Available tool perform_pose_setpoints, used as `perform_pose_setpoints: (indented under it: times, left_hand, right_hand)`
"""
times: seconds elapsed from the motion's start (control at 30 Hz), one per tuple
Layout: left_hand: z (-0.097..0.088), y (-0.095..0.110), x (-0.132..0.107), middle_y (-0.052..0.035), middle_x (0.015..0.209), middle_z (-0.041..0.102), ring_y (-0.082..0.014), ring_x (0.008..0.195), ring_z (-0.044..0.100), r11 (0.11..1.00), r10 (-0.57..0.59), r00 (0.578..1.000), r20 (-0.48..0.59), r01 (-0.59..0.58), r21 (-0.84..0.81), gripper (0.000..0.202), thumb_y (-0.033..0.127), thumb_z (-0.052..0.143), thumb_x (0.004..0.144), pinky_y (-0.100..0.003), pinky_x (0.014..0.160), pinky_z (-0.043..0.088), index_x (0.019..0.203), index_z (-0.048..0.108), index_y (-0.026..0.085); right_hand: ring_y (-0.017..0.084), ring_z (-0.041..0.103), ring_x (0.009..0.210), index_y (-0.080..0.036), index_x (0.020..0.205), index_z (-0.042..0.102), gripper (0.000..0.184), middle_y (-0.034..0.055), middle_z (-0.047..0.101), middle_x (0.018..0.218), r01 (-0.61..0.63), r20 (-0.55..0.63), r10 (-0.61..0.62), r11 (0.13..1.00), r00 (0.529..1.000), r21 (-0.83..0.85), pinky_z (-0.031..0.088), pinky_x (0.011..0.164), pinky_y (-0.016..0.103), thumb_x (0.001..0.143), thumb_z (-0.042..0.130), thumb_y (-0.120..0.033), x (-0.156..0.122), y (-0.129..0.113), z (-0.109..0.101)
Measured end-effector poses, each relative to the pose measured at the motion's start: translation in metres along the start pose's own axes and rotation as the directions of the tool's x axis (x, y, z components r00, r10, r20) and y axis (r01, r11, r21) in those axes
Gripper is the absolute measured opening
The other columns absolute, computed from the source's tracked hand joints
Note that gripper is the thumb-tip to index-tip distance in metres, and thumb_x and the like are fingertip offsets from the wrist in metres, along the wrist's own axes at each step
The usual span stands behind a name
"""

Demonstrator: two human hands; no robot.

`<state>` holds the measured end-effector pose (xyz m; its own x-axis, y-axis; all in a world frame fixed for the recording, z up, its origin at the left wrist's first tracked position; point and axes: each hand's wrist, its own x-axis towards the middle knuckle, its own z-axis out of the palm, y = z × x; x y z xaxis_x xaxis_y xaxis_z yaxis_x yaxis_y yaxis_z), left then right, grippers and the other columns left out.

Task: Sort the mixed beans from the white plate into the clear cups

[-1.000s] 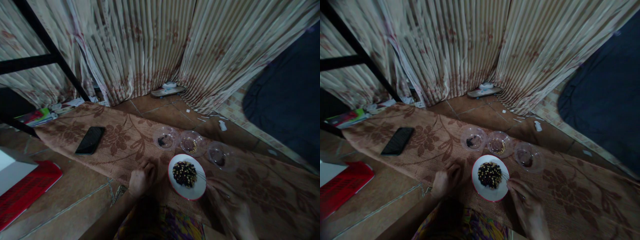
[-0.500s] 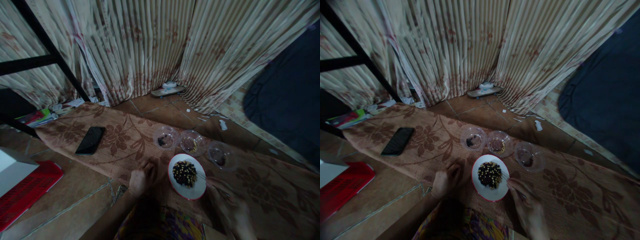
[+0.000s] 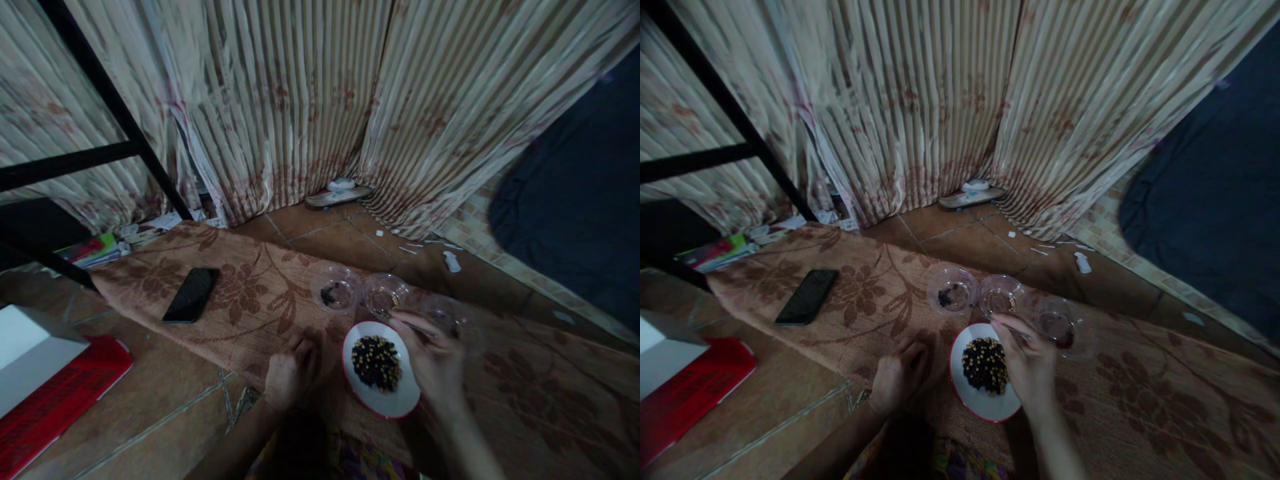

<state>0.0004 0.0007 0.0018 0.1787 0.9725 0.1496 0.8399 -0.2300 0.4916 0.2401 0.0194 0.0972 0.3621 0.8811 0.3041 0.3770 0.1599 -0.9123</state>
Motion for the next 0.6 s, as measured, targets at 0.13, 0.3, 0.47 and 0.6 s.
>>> perform_pose_setpoints:
  times: [0.13, 0.3, 0.47, 0.6]
  left_hand:
    - [0.0, -0.001, 0.0, -0.003, 0.095, 0.069, -0.0126, 0.075, 0.067, 1.0, 0.024, 0.999, -0.026, -0.024, -0.013, 0.024, 0.027, 0.044, 0.1, -0.021, 0.063, 0.046, 0.091, 0.066, 0.023]
    - [0.001, -0.002, 0.0, -0.0028, 0.093, 0.069, -0.0128, 0.076, 0.067, 0.999, 0.041, 0.998, -0.037, -0.042, -0.026, 0.023, 0.027, 0.046, 0.1, -0.022, 0.065, 0.047, 0.091, 0.066, 0.023]
    - [0.0, -0.001, 0.0, -0.0025, 0.095, 0.07, -0.0132, 0.077, 0.067, 0.999, 0.037, 0.999, -0.032, -0.038, -0.01, 0.022, 0.028, 0.046, 0.1, -0.022, 0.063, 0.045, 0.093, 0.067, 0.023]
    - [-0.001, 0.0, 0.0, -0.0025, 0.095, 0.07, -0.0131, 0.079, 0.067, 0.999, 0.035, 0.999, -0.024, -0.035, -0.004, 0.024, 0.028, 0.045, 0.1, -0.021, 0.064, 0.046, 0.092, 0.067, 0.023]
  right_hand:
    - [0.023, 0.074, 0.088, -0.02, 0.085, 0.079, 0.022, 0.0086, 0.079, 0.093, 0.007, -0.03, -0.005, 0.998, 1.0, 0.059, 0.059, 0.084, 0.038, 0.08, 0.072, -0.041, 0.011, -0.002, 0.026]
    - [0.025, 0.074, 0.084, -0.019, 0.085, 0.079, 0.025, 0.0093, 0.079, 0.09, -0.102, -0.126, 0.105, 0.994, 0.987, 0.028, 0.06, 0.078, 0.038, 0.075, 0.076, -0.042, -0.007, 0.003, 0.006]
    - [0.029, 0.074, 0.088, -0.018, 0.087, 0.079, 0.031, 0.011, 0.079, 0.092, -0.204, -0.241, 0.187, 0.978, 0.952, -0.049, 0.059, 0.08, 0.041, 0.071, 0.08, -0.045, -0.028, 0.012, -0.036]
    - [0.028, 0.074, 0.085, -0.021, 0.077, 0.079, 0.03, 0.0095, 0.079, 0.086, -0.203, -0.226, 0.168, 0.969, 0.96, -0.142, 0.058, 0.082, 0.042, 0.068, 0.079, -0.049, -0.044, 0.021, -0.062]
